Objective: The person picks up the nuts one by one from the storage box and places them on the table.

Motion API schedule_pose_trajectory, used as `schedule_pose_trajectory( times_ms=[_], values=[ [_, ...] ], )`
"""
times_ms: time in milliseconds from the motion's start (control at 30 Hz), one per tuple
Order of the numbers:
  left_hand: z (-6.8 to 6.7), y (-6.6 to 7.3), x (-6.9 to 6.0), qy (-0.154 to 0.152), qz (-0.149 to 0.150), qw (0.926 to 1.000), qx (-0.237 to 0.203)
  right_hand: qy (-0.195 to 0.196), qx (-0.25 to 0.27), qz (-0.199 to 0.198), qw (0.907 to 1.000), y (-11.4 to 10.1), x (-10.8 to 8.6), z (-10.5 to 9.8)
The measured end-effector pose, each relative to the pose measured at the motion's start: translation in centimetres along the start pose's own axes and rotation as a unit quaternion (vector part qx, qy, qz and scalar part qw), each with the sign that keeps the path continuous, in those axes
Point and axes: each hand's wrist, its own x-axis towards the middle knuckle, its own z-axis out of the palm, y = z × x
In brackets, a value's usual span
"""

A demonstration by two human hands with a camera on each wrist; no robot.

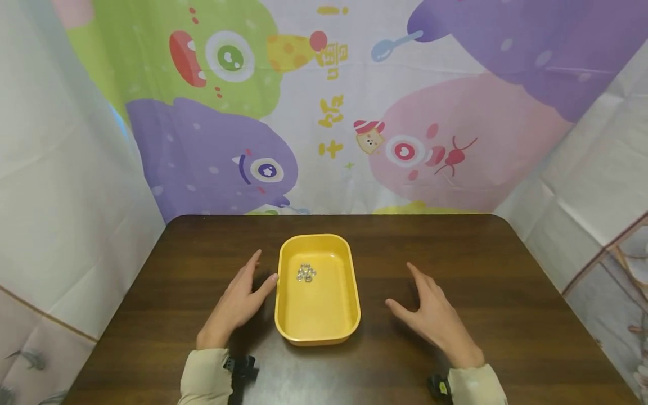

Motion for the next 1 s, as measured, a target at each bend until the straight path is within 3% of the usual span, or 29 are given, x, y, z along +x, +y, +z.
schedule_pose_trajectory(
  times_ms=[433, 1000],
  values=[
    [1.3, 1.4, 1.5, -0.03, -0.01, 0.9994, 0.014, 0.002, 0.021, -0.022, 0.9995, -1.4, 1.0, 0.4],
    [1.3, 1.9, 2.9, -0.043, -0.022, 0.9985, 0.025, -0.015, 0.06, -0.049, 0.9969, -4.3, 2.6, 0.2]
  ],
)
